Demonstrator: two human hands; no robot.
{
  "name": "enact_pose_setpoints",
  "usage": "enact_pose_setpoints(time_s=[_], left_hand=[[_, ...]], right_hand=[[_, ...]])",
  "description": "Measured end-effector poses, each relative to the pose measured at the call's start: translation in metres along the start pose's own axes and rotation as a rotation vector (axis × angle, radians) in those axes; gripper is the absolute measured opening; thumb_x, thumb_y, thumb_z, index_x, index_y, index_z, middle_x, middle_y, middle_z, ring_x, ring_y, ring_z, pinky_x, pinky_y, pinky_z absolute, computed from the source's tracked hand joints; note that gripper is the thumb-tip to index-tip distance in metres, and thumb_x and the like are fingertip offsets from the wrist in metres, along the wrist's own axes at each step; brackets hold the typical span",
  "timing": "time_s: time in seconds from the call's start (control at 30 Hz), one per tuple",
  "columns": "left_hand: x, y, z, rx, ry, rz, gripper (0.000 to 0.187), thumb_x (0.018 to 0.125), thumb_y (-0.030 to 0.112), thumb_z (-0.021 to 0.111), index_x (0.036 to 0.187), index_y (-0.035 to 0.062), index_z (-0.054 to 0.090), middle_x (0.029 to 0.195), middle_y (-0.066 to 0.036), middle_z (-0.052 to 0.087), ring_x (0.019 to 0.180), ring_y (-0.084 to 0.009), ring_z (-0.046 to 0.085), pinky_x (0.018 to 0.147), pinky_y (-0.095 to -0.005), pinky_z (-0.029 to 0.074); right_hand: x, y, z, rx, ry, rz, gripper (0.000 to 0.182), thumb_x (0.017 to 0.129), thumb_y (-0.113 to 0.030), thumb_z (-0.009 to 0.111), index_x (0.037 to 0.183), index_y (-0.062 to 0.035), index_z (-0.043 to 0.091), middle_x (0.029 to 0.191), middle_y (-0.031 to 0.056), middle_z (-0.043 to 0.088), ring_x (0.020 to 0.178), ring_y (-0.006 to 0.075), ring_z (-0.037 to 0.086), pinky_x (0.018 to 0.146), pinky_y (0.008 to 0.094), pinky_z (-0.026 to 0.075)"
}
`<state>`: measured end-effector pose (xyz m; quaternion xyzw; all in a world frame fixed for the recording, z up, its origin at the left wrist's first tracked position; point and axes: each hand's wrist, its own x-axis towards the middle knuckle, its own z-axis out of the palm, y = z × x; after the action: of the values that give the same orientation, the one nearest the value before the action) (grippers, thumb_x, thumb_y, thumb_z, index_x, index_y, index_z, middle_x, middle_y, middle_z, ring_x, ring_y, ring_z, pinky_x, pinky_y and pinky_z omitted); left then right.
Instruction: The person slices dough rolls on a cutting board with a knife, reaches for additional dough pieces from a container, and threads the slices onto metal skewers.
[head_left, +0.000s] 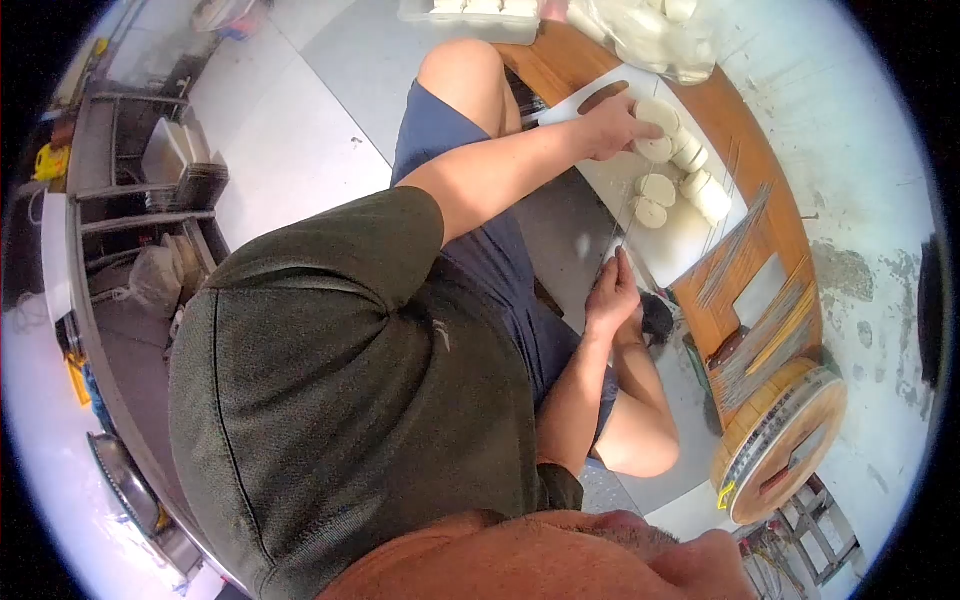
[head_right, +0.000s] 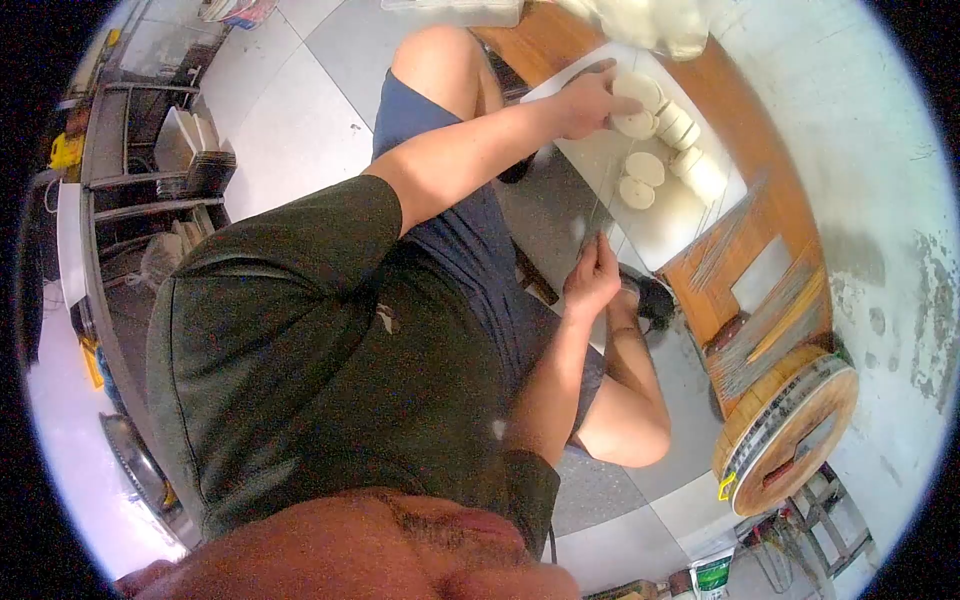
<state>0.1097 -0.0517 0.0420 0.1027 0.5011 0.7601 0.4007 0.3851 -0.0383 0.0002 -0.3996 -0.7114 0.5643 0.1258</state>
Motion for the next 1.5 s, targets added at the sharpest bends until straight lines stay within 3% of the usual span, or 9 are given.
enact_pose_setpoints(time_s=[0.1,0.2,0.3,0.4,0.57,0.8,0.9,1.1,1.5], left_hand=[[-0.01,-0.003,0.008,0.003,-0.014,-0.031,0.045,0.087,0.005,0.071,0.128,0.0004,0.054,0.12,-0.011,0.064,0.108,-0.0243,0.064,0.092,-0.0404,0.055],[-0.015,-0.015,0.009,0.008,-0.022,-0.057,0.043,0.088,0.006,0.07,0.128,-0.0009,0.055,0.119,-0.011,0.064,0.107,-0.0235,0.064,0.091,-0.0398,0.055],[-0.015,-0.021,0.009,-0.006,-0.039,-0.061,0.045,0.088,0.007,0.07,0.129,-0.0011,0.054,0.12,-0.011,0.064,0.107,-0.0232,0.064,0.09,-0.0391,0.056],[-0.011,-0.021,0.01,-0.024,-0.057,-0.041,0.048,0.09,0.011,0.069,0.133,0.0018,0.051,0.121,-0.01,0.063,0.108,-0.0233,0.064,0.088,-0.04,0.057],[-0.019,-0.005,0.016,0.02,-0.042,-0.008,0.05,0.094,0.015,0.065,0.139,0.0089,0.046,0.125,-0.008,0.06,0.107,-0.0216,0.065,0.084,-0.0415,0.06],[-0.018,-0.014,0.016,0.046,-0.055,-0.005,0.048,0.094,0.018,0.066,0.138,0.009,0.05,0.12,-0.009,0.063,0.103,-0.0211,0.066,0.08,-0.037,0.059],[-0.032,-0.012,0.026,0.069,-0.058,-0.017,0.05,0.093,0.019,0.066,0.139,0.0076,0.05,0.118,-0.01,0.064,0.101,-0.021,0.066,0.077,-0.0352,0.059],[-0.042,-0.022,0.032,0.176,-0.08,-0.081,0.05,0.093,0.019,0.067,0.137,0.0056,0.05,0.117,-0.011,0.064,0.098,-0.0214,0.066,0.077,-0.0348,0.057],[-0.043,-0.047,0.035,0.132,-0.102,-0.14,0.04,0.094,0.016,0.065,0.131,0.0085,0.053,0.117,-0.01,0.063,0.1,-0.0223,0.066,0.077,-0.0368,0.059]], right_hand=[[-0.003,-0.013,0.002,-0.04,0.057,-0.108,0.032,0.096,-0.012,0.057,0.122,0.0064,0.063,0.116,0.0178,0.069,0.103,0.0178,0.065,0.09,0.0287,0.049],[0.002,-0.004,0.006,-0.041,0.097,-0.155,0.033,0.097,-0.013,0.057,0.123,0.0067,0.063,0.099,0.0085,0.071,0.085,0.0104,0.061,0.079,0.0236,0.049],[0.001,-0.015,0.006,-0.036,0.137,-0.161,0.033,0.096,-0.013,0.057,0.122,0.0066,0.063,0.103,0.0107,0.072,0.088,0.0121,0.062,0.082,0.0249,0.049],[0.0,-0.02,0.001,-0.021,0.085,-0.052,0.032,0.096,-0.012,0.057,0.123,0.0054,0.064,0.116,0.0165,0.07,0.104,0.0168,0.065,0.091,0.028,0.049],[0.002,-0.009,0.003,0.01,0.111,-0.127,0.033,0.096,-0.011,0.058,0.122,0.0066,0.063,0.113,0.0154,0.071,0.099,0.0147,0.065,0.088,0.0268,0.049],[-0.001,-0.015,0.002,0.044,0.087,-0.04,0.033,0.096,-0.012,0.057,0.122,0.0074,0.063,0.108,0.0113,0.071,0.093,0.0135,0.063,0.085,0.0253,0.049],[-0.001,-0.019,0.005,-0.001,0.163,-0.16,0.032,0.096,-0.012,0.056,0.122,0.0068,0.064,0.098,0.0083,0.071,0.083,0.0109,0.06,0.078,0.024,0.049],[0.009,-0.009,0.003,0.007,0.123,-0.065,0.033,0.095,-0.011,0.055,0.122,0.007,0.064,0.112,0.017,0.071,0.099,0.0177,0.066,0.089,0.0285,0.049],[0.01,-0.015,-0.002,0.065,0.119,-0.001,0.034,0.096,-0.013,0.054,0.121,0.0079,0.063,0.11,0.0153,0.071,0.098,0.0168,0.065,0.088,0.0277,0.049]])
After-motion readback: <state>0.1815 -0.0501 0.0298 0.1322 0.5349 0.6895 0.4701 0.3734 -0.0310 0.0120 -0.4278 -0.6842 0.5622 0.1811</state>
